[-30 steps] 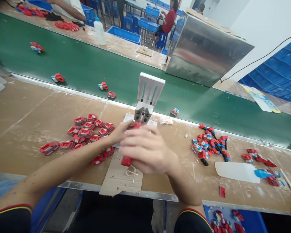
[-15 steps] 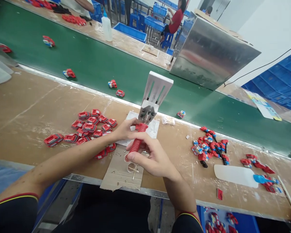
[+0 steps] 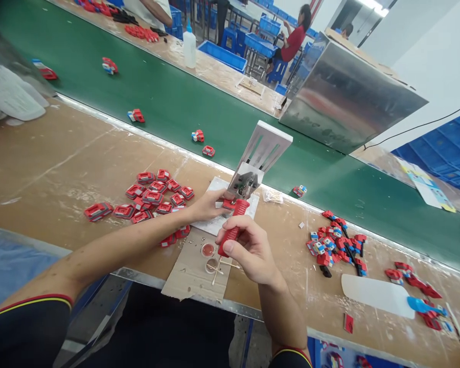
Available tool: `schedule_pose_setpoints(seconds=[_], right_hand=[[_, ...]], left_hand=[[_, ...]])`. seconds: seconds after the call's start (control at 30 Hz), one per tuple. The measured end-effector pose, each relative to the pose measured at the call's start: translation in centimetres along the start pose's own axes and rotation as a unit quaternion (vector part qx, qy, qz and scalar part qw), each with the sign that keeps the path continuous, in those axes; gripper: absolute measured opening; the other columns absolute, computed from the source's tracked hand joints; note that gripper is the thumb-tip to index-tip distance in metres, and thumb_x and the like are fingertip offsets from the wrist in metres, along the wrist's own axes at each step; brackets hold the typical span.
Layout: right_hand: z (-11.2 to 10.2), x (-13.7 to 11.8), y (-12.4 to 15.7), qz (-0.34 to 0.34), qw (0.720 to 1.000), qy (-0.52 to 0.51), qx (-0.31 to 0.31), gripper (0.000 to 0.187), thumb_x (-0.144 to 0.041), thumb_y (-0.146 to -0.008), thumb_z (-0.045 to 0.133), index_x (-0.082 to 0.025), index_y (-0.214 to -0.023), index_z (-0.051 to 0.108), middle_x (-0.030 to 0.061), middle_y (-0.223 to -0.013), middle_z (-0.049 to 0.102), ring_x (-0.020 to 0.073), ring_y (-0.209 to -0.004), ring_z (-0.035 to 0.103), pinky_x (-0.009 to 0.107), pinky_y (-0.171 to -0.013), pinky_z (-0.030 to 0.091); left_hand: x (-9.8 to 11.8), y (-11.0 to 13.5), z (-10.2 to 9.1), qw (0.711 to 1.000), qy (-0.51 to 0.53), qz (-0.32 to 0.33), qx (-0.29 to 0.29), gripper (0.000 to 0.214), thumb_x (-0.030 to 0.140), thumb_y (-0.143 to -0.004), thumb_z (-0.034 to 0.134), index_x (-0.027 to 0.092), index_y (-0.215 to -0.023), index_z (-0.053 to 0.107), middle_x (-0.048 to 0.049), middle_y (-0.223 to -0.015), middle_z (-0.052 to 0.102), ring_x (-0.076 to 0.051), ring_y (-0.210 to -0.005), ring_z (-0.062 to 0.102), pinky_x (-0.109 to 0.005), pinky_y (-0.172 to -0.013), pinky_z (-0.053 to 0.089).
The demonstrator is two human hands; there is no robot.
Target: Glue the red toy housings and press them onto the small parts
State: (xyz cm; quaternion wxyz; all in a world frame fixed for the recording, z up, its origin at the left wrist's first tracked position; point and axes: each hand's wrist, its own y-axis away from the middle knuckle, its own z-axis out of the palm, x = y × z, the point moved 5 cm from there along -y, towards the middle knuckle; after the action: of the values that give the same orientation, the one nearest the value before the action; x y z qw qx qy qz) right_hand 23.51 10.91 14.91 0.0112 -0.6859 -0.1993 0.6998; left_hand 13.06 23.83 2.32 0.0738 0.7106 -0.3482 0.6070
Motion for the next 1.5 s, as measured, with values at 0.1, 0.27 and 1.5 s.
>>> schedule_pose_setpoints(seconds=[0.1,0.27,1.5], right_hand=[[-0.1,-0.5,-0.1,0.004,1.000,-0.011,0.000,0.032,-0.054,-0.098,0.073,-0.026,-0.110,0.062,-0.0018,-0.075,0.070,0.0116,-0.057,0.062,0.021,-0.049,0.052],[0.0,-0.4,-0.1,-0.008,1.000,-0.008,-0.011,0.029,-0.050,-0.099,0.072,-0.027,-0.113,0.062,-0.0019,-0.077,0.071,0.0111,-0.057,0.062,0.021,-0.050,0.052],[-0.7,9.0,12.1,0.005,0.936,0.349,-0.042,0.021,-0.030,-0.099,0.074,-0.023,-0.119,0.073,0.0084,-0.103,0.077,0.0213,-0.090,0.073,0.036,-0.078,0.062]], left_hand=[[0.0,0.0,0.1,1.000,-0.002,-0.001,-0.004,0.025,0.021,-0.085,0.077,0.019,-0.108,0.067,-0.0078,-0.110,0.080,-0.023,-0.103,0.076,-0.041,-0.098,0.062],[0.1,-0.3,0.0,1.000,-0.008,0.003,-0.009,0.027,0.020,-0.085,0.078,0.018,-0.110,0.068,-0.0084,-0.111,0.080,-0.024,-0.104,0.076,-0.041,-0.098,0.061],[9.3,20.0,-7.0,0.977,-0.025,-0.057,0.202,0.050,0.029,-0.074,0.094,0.044,-0.120,0.080,0.0011,-0.102,0.079,-0.023,-0.082,0.075,-0.035,-0.059,0.066]])
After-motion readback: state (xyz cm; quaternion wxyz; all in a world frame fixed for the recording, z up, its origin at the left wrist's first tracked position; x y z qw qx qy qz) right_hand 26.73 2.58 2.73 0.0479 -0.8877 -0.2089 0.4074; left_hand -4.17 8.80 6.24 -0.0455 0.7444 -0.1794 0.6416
